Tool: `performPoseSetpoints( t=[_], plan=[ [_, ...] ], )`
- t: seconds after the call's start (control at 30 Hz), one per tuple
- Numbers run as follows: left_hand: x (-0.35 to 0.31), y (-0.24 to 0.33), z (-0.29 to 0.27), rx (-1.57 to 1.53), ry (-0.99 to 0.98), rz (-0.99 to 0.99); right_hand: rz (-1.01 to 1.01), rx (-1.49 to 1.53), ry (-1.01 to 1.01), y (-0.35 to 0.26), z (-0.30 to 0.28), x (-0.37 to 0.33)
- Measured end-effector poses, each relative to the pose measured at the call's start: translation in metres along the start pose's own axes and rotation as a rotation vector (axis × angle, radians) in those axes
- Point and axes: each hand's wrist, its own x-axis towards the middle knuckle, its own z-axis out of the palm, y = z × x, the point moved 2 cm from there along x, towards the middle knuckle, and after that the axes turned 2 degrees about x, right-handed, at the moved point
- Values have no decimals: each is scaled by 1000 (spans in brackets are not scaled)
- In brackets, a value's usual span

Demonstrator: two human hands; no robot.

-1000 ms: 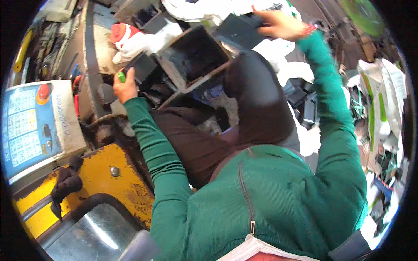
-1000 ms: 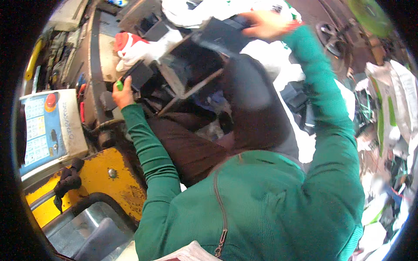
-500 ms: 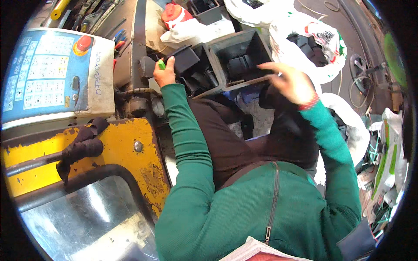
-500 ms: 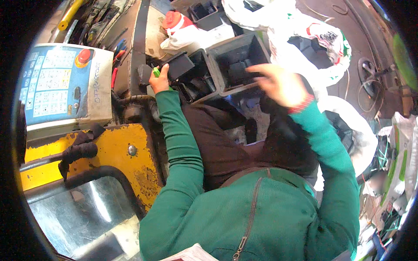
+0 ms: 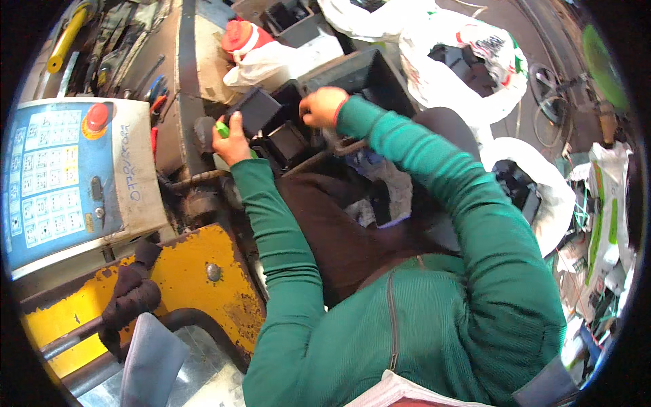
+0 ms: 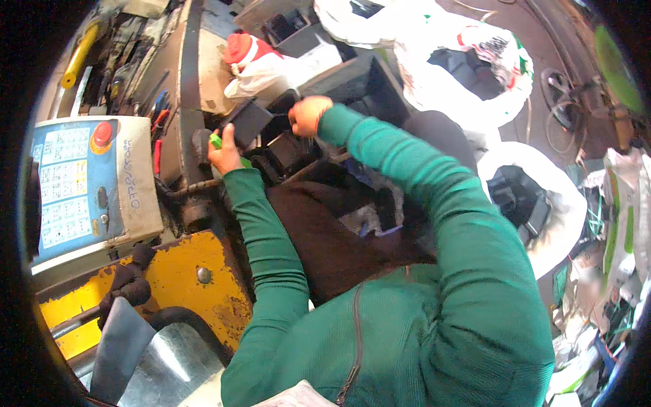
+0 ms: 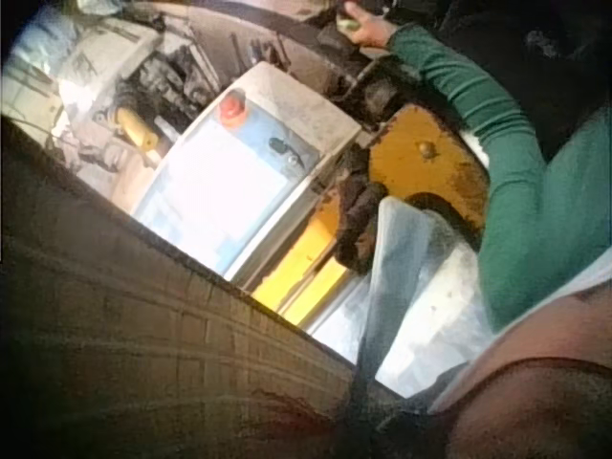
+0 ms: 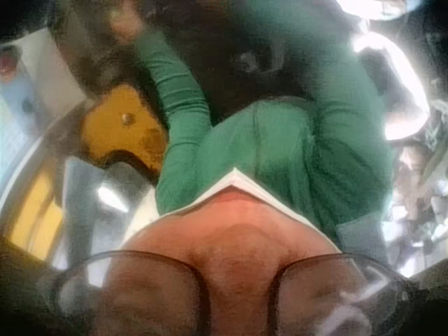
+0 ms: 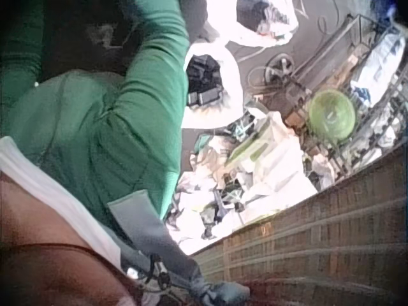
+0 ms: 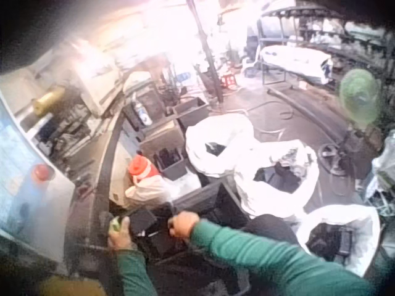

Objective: The person repeatedly picks up black plastic parts, wipes them with a green cloth, and places them into a white sack. The person also handles a gray plastic tray and wipes it before setting it aside.

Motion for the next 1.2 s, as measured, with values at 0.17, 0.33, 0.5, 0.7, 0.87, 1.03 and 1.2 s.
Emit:
performPoseSetpoints(
  t=[0.17, 0.33, 0.5, 0.7, 0.87, 1.03, 1.2],
  plan=[
    [-75, 100, 53, -464, -316, -202, 260, -232, 170, 33, -185, -188],
    [-217, 200, 146, -111, -956, 742, 694, -207, 238, 56, -248, -436],
    [-309, 217, 191, -98, -1201, 888, 955, -417, -72, 75, -188, -531],
    [-126, 135, 156, 585, -893, 986, 430, 87, 271, 53, -173, -311],
    [22, -47, 68, 1240, -784, 123, 140, -135, -202, 68, -46, -58],
    [21, -104, 67, 1388, -1041, -5, 236, -295, -592, 103, 81, 13],
    [13, -125, 69, 1463, -1079, -166, 254, -350, -727, 137, 152, -4]
  ],
)
